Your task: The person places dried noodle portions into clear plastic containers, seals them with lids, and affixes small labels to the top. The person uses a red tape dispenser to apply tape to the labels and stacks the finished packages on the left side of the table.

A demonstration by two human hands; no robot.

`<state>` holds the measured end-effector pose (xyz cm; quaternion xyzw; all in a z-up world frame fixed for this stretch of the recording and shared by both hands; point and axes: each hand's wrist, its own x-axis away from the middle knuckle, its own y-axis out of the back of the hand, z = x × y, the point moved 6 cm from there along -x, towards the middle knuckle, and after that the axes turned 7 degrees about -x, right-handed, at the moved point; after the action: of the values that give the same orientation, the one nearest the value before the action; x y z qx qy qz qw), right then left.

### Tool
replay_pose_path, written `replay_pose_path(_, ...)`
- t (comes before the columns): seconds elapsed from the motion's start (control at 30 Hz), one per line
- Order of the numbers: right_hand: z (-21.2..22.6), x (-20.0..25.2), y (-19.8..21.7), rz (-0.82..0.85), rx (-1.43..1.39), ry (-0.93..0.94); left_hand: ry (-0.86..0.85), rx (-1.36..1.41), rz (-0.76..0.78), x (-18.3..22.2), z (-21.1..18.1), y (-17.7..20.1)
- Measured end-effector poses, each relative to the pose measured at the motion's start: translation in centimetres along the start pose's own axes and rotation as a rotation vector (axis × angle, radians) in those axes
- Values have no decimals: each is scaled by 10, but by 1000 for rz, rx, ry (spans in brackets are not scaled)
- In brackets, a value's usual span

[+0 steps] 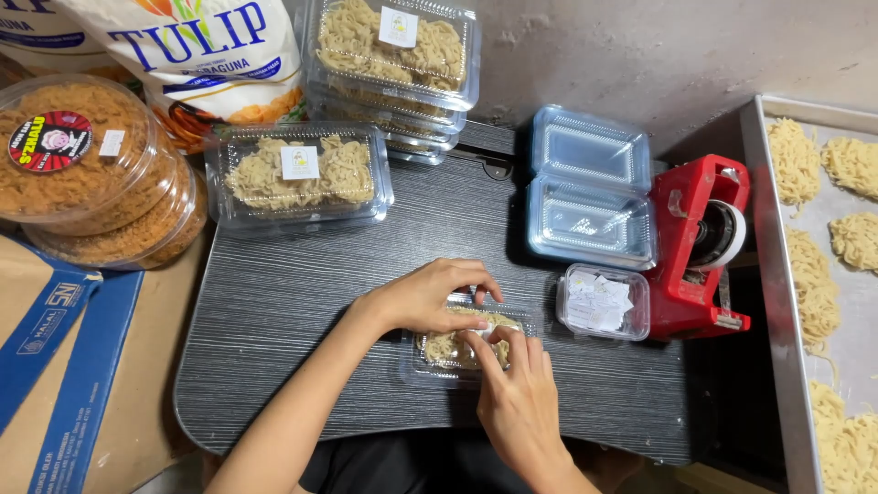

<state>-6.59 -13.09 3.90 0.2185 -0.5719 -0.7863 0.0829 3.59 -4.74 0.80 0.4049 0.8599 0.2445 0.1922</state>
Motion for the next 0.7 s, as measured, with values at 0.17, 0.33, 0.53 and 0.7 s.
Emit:
replay_pose_path(0.17, 2, 4, 1, -10, -7, -6, -5, 14, 2, 0, 1, 0)
replay_pose_path(0.33, 1, 7, -2, 1, -19, -19, 18, 32, 11, 1, -1, 2)
replay_pose_path(0.53, 0, 4, -3, -3, -91, -46, 23, 23, 14, 0, 0, 2)
replay_pose_path(0.7, -17, 14, 14, -233, -210, -209, 41, 32, 15, 0, -1, 3)
